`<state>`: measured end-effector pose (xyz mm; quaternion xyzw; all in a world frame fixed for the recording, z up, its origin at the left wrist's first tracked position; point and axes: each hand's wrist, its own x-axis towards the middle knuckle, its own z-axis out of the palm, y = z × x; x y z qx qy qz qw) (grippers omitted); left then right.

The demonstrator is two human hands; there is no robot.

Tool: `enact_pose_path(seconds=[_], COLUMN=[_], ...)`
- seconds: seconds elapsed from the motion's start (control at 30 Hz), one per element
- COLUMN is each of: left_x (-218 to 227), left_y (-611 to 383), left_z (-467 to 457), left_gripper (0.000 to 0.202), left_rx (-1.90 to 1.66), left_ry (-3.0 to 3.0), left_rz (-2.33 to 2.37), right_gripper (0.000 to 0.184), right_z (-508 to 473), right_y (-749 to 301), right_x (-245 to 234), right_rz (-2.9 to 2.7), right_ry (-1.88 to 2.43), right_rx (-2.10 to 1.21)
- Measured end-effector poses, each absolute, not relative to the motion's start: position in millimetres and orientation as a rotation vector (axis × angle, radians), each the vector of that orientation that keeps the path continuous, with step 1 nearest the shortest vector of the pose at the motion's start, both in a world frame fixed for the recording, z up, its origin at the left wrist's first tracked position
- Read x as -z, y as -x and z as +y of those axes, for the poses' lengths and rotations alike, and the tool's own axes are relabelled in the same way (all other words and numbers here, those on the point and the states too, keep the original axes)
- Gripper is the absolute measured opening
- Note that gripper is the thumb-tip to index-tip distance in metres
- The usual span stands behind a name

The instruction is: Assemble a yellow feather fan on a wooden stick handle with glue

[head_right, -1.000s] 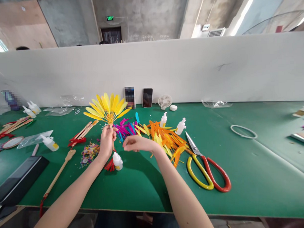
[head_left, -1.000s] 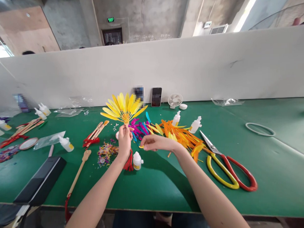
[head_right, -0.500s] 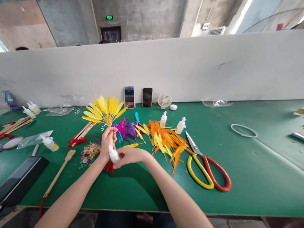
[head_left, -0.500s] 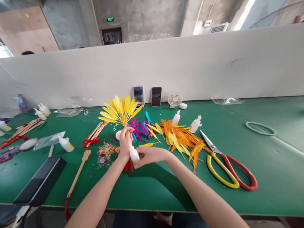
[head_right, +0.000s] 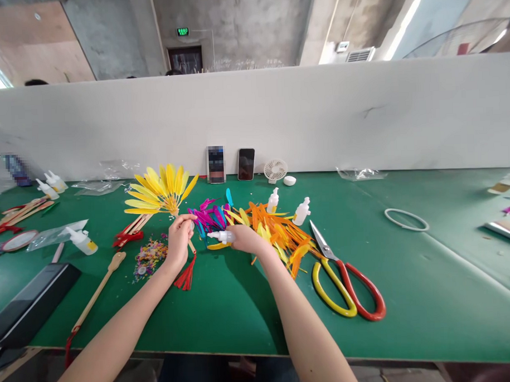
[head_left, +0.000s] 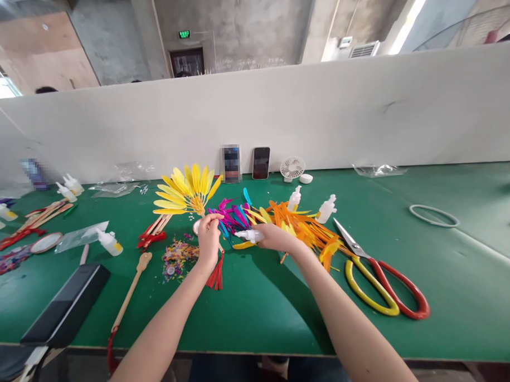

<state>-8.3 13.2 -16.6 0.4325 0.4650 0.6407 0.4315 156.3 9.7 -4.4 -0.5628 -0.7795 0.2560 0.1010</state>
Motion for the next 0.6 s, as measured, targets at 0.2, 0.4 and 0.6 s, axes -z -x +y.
enact_pose_path(seconds=[0.2, 0.4, 0.6], left_x=[18.8, 17.9, 15.8], left_y=[9.0, 8.7, 8.3], left_z=[14.8, 15.2, 13.9], left_gripper=[0.01, 0.01, 0.011], left_rx=[-1.565, -1.541, -1.526], left_ry=[-1.102, -1.081, -1.074], left_rz=[1.176, 1.196, 1.195], right_gripper=[0.023, 0.026, 0.025], right_z=[10.4, 9.7, 9.8], right_y=[-151.6, -152.0, -154.2], right_x=[12.0, 10.0, 4.1], right_rz=[-2.395, -2.36, -2.239], right_ry=[1.67, 1.707, 1.68], right_rx=[-0.659, -0.735, -0.825])
